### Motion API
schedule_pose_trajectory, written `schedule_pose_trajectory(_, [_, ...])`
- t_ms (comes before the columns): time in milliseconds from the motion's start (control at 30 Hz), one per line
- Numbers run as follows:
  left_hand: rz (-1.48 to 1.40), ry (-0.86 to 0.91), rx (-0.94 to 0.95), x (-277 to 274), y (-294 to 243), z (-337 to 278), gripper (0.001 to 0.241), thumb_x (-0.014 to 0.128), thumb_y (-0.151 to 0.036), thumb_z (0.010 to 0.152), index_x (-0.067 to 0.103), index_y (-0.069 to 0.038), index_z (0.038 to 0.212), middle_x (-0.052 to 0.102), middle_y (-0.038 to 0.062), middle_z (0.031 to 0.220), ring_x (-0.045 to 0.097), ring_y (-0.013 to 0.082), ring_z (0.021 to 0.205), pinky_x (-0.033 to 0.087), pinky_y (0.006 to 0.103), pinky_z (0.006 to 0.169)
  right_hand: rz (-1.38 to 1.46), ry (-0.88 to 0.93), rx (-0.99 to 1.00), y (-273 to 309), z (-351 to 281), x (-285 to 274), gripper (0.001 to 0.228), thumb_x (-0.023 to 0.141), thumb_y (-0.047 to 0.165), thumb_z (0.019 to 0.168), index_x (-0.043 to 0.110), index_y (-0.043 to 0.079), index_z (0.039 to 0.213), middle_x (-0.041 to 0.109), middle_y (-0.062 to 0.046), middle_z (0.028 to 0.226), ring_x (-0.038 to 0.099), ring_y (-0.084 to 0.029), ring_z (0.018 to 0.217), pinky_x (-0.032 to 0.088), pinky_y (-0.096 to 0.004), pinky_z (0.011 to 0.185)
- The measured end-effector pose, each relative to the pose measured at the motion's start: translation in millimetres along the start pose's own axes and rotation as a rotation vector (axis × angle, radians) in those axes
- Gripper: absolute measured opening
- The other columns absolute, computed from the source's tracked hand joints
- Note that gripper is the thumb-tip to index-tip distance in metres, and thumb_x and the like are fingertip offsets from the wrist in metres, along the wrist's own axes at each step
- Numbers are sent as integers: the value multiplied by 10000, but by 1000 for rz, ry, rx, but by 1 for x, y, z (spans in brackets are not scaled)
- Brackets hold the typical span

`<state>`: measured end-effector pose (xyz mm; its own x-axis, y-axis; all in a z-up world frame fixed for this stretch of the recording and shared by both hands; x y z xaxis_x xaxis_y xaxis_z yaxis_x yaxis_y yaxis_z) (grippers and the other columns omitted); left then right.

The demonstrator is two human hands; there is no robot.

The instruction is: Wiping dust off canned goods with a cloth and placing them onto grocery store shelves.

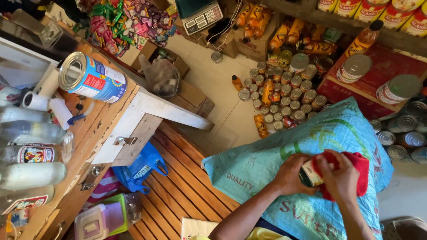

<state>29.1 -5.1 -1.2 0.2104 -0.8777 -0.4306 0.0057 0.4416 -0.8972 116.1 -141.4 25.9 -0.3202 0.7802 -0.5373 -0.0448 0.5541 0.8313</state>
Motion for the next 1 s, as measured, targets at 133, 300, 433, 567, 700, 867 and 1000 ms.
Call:
schedule_pose_trajectory(133, [-18,58,-47,-7,-9,1,884,777,-370,555,553,-4,1327,622,168,1310,581,348,1238,422,449,1123,-189,48,-79,19,-15,-2,639,801,264,816,635,-34,1355,690,-246,1168,696,-375,969,563,-450,805])
schedule_pose_trajectory(300, [-31,35,-52,-4,-5,1,873,788,-371,571,546,-53,1347,599,137,1316,567,322,1219,447,428,1089,-107,40,-20,20,-6,-4,505,792,219,895,682,-75,1290,723,-231,1073,703,-307,829,570,-389,707])
schedule_pose_trajectory(433, [-16,77,-96,-4,-5,4,894,789,-375,577,535,-29,1361,594,144,1316,563,326,1214,443,431,1061,-81,31,21,-2,12,-2,332,742,184,966,737,-46,1206,736,-183,993,647,-257,737,537,-358,665])
schedule_pose_trajectory(567, [14,37,-36,-2,-2,2,870,814,-357,578,549,-16,1333,618,148,1272,576,329,1192,454,435,1055,-29,-53,-4,-18,14,-1,304,735,182,996,736,-71,1165,740,-197,923,631,-250,686,502,-344,606])
schedule_pose_trajectory(700, [1,84,-76,-1,1,1,927,794,-394,587,523,-20,1391,592,148,1323,540,320,1253,442,442,1077,81,11,67,-11,-3,2,418,762,189,943,686,-53,1275,676,-142,833,549,-186,657,461,-298,576])
schedule_pose_trajectory(867, [-105,87,-153,-12,-8,1,990,810,-311,541,483,-35,1434,559,167,1363,561,335,1232,457,445,1084,38,45,-3,13,-23,-2,610,759,178,874,575,-73,1399,691,-228,1093,682,-280,824,560,-363,670])
schedule_pose_trajectory(1000, [-70,-11,67,-9,-4,-5,970,834,-193,588,447,-54,1467,556,162,1448,575,338,1305,459,438,1121,50,21,-23,9,-20,-2,534,779,171,874,635,-43,1341,721,-206,1094,696,-266,829,586,-335,673])
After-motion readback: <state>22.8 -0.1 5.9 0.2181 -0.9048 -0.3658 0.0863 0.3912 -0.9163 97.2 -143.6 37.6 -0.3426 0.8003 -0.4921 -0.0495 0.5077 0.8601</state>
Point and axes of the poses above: each hand's wrist, its own z-axis towards the middle knuckle, its own x-axis out of the palm, y = z × x, the point moved 2 cm from there along z, towards the middle knuckle
